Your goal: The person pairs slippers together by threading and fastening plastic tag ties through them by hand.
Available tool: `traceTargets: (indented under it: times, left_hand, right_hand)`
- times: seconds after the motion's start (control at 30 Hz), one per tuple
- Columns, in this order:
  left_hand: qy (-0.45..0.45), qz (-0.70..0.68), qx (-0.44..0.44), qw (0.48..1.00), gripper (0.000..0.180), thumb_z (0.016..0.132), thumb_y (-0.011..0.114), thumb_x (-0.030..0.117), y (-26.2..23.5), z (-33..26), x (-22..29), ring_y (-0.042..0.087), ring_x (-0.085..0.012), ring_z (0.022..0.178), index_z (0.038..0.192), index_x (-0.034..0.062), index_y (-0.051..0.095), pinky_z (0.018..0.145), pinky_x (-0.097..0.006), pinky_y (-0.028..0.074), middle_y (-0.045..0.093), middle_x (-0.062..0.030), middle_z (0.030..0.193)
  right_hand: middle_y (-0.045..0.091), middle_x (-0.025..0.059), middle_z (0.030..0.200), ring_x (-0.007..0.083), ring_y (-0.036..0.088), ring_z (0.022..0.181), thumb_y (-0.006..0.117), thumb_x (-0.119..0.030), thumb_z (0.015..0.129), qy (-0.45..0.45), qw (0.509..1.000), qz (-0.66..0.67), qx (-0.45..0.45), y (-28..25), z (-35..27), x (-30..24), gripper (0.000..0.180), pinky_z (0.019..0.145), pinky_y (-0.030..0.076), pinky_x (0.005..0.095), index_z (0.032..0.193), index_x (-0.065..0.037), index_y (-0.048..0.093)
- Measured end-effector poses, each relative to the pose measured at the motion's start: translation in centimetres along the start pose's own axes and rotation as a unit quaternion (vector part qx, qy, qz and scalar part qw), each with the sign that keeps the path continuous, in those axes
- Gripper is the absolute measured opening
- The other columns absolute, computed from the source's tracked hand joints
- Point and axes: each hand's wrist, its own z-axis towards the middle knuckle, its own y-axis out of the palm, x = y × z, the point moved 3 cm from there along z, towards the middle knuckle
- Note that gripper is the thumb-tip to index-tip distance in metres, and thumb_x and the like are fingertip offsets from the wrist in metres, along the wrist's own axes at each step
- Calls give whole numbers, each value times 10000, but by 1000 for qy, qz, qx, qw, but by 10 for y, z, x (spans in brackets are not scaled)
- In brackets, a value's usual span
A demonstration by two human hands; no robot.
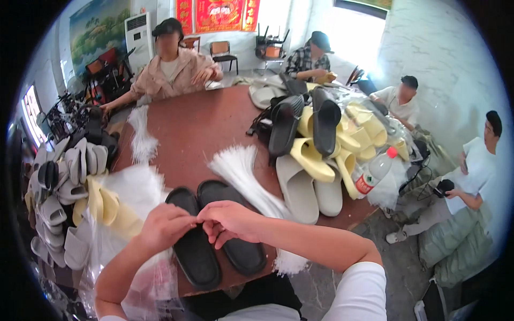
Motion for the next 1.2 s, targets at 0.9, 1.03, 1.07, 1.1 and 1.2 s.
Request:
traceTargets:
  times: [0.9,1.03,1.07,1.1,1.2]
  left_hand:
    - [-63,-46,94,993,193,729,772,46,57,6,-11,529,-256,633,898,75,682,598,-379,396,627,-48,740]
    - [-79,-63,99,990,201,733,774,40,58,6,-10,520,-268,635,896,69,659,596,-379,390,616,-58,736]
    - [-88,-69,104,988,204,732,778,40,58,6,-11,518,-268,637,893,70,655,596,-377,390,615,-57,736]
    - [-89,-68,103,988,204,732,778,40,59,6,-11,518,-268,637,893,70,655,596,-377,390,615,-57,736]
    - [-82,-77,114,987,210,733,779,35,60,4,-13,515,-266,633,882,73,636,596,-373,392,617,-59,739]
  right_hand:
    - [471,37,677,191,514,554,602,-320,967,-487,533,-660,207,-36,-29,-26,499,472,408,331,1425,-138,521]
    - [488,49,718,204,515,572,626,-310,951,-525,501,-650,228,-38,-31,-34,550,514,420,331,1445,-106,495]
    - [501,55,735,213,518,581,634,-305,946,-550,489,-636,233,-37,-32,-36,565,531,425,333,1448,-92,487]
    - [501,55,735,213,518,581,634,-305,946,-550,489,-635,233,-38,-26,-34,565,531,425,333,1448,-92,487]
    - [524,81,759,265,556,633,656,-267,929,-641,564,-516,71,-39,-7,-22,544,588,439,357,1407,-58,505]
